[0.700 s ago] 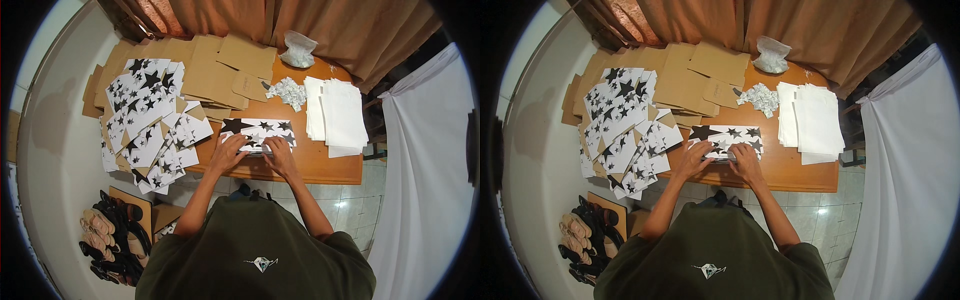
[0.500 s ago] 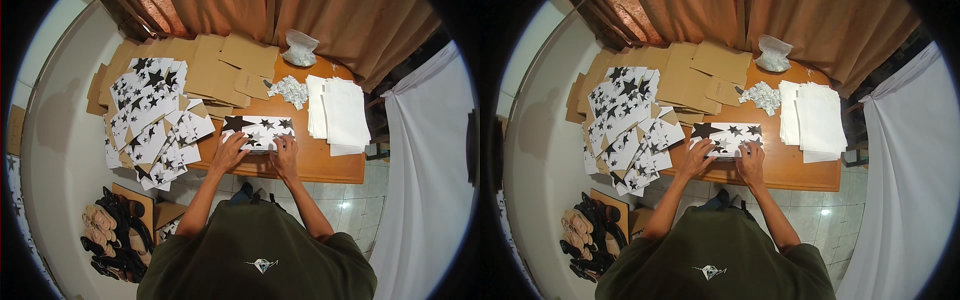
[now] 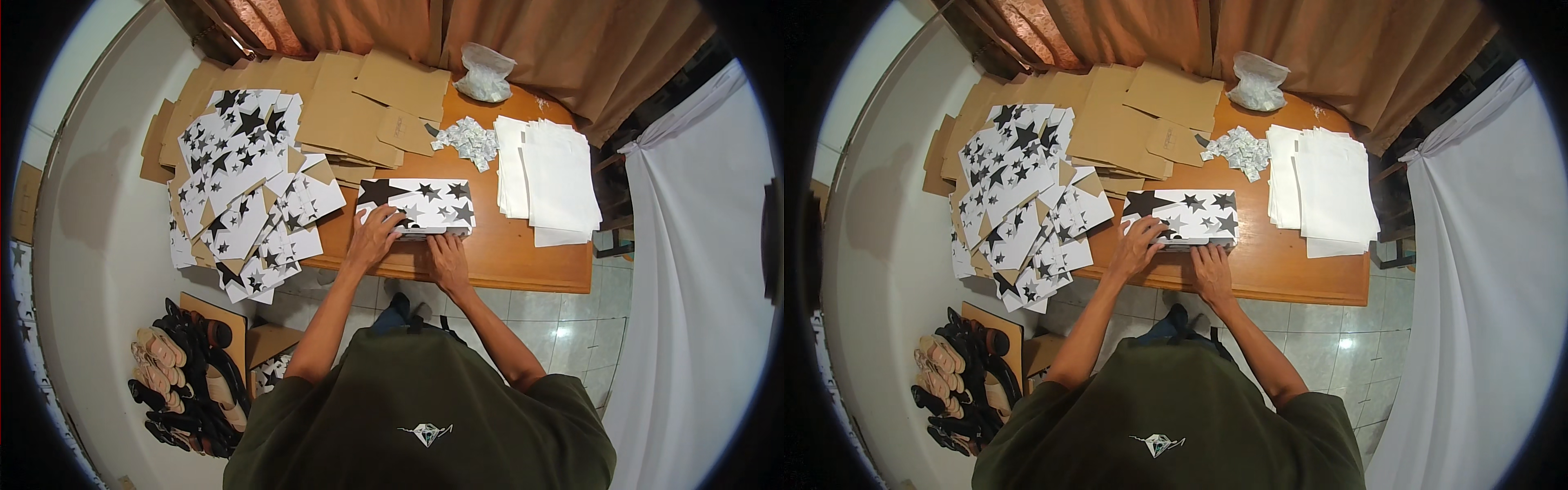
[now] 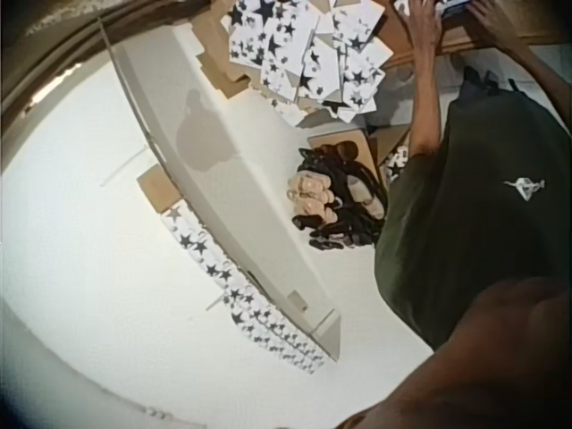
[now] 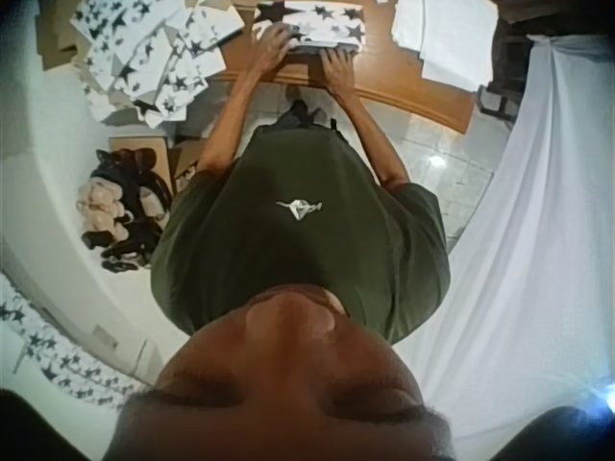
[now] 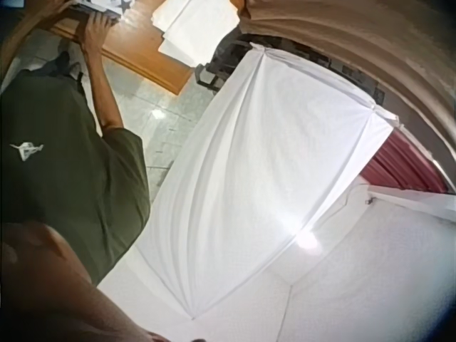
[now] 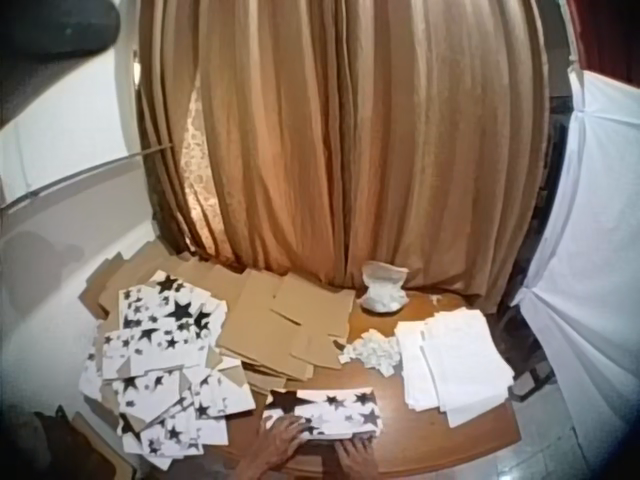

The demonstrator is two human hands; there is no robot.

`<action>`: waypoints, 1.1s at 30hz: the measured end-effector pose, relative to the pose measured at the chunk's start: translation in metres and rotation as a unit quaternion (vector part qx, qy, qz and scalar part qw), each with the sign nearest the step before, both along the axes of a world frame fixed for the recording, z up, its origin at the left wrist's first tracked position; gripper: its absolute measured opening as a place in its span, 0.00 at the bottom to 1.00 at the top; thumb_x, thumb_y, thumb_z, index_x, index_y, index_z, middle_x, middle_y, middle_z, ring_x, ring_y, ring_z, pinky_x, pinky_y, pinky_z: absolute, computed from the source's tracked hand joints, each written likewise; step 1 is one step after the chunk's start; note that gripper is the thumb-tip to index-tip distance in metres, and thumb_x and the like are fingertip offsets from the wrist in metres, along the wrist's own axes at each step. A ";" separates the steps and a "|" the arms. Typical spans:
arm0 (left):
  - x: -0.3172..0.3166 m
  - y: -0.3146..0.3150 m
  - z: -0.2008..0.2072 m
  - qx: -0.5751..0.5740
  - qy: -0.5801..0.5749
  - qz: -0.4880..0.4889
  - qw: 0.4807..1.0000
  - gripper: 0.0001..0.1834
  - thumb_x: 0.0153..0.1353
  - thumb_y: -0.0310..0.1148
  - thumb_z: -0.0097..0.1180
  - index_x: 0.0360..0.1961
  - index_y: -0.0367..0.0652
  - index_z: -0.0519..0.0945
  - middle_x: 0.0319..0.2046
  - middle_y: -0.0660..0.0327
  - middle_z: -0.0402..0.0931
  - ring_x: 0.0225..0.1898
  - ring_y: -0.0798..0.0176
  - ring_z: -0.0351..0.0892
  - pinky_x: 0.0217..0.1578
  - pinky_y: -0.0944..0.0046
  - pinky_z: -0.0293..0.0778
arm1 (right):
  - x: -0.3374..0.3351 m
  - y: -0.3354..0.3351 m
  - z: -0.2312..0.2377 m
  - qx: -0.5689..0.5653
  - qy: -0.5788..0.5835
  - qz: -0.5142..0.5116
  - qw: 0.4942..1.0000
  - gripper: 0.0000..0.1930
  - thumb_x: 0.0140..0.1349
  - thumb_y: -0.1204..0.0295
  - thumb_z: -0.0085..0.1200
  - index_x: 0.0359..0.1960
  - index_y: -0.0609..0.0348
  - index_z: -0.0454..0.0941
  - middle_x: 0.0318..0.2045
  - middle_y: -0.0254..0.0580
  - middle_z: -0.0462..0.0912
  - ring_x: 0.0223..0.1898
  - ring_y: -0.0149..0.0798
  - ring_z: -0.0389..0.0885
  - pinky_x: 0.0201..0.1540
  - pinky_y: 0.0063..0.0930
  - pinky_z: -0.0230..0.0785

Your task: The recorder assembles cardboard shoeboxes by folding the pre-cut pieces and then placing paper liners inside the finished boxes.

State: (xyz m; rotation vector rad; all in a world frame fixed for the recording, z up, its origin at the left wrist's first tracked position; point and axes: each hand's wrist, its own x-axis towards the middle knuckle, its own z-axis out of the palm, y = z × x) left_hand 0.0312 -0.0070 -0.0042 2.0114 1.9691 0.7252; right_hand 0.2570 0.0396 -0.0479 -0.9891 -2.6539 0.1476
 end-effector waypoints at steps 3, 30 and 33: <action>0.003 0.002 -0.003 0.007 -0.013 0.009 1.000 0.18 0.62 0.30 0.63 0.54 0.54 0.80 0.58 0.61 0.74 0.66 0.56 0.69 0.66 0.38 0.53 | 0.000 -0.006 0.000 0.039 0.079 0.007 0.996 0.24 0.55 0.71 0.61 0.55 0.62 0.76 0.50 0.48 0.77 0.57 0.50 0.73 0.63 0.47 0.63; -0.002 0.007 -0.035 0.028 0.043 -0.030 0.998 0.21 0.53 0.17 0.57 0.46 0.51 0.85 0.54 0.62 0.78 0.62 0.56 0.73 0.64 0.43 0.59 | -0.005 0.050 0.006 -0.018 0.064 0.088 0.994 0.32 0.36 0.71 0.73 0.49 0.52 0.77 0.52 0.39 0.78 0.58 0.46 0.74 0.61 0.47 0.64; -0.002 0.004 -0.041 0.040 0.041 -0.022 0.998 0.21 0.54 0.18 0.57 0.47 0.53 0.85 0.55 0.62 0.79 0.62 0.57 0.73 0.65 0.43 0.59 | -0.005 0.048 0.006 -0.014 0.071 0.090 0.993 0.31 0.37 0.71 0.73 0.49 0.53 0.77 0.53 0.39 0.78 0.59 0.47 0.73 0.62 0.47 0.64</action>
